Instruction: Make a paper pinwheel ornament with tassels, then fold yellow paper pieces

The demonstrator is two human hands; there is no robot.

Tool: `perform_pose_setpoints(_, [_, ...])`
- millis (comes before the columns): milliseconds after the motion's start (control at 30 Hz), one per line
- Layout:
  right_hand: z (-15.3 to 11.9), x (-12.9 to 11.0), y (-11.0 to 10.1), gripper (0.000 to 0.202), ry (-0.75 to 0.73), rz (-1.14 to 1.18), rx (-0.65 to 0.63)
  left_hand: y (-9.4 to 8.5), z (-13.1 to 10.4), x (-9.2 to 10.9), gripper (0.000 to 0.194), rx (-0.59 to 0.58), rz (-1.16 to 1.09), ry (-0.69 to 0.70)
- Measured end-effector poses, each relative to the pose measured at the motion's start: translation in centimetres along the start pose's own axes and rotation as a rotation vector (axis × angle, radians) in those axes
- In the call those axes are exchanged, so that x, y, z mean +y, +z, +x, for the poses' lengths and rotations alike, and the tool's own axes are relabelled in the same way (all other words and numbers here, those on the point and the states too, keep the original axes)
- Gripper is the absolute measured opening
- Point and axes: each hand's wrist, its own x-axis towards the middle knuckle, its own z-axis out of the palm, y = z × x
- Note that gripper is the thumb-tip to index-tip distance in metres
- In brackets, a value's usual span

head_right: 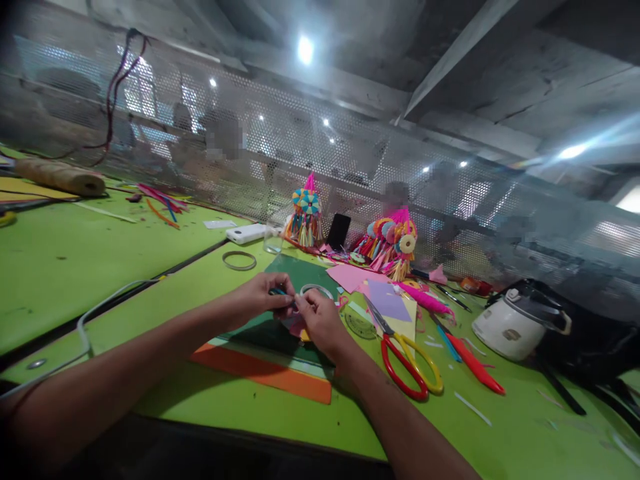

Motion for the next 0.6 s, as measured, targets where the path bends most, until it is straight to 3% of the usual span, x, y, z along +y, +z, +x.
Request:
perform_pose_setpoints(200, [0.0,0.2,-0.1,0.035,-0.006,-0.019,0.028,-0.2,0.5,-0.4,0.011,-0.003,0.212,0.086])
perform_pose_setpoints(433, [0.1,-0.1,0.3,0.036,-0.142,-0.204,0.084,-0.2,-0.2,0.6,0.020,-0.039,-0.012,-0.053])
perform_pose_setpoints(533, [0.4,-0.3,-0.7,0.032,-0.169,-0.222,0.084,-0.9,-0.4,0.9,0.021,-0.086,-0.005,-0.096])
perform_pose_setpoints(600, [0.7,-0.2,-2.1,0.031,-0.159,-0.254,0.147,-1.6,-0.6,1.3,0.023,-0.170,0.120,-0.094])
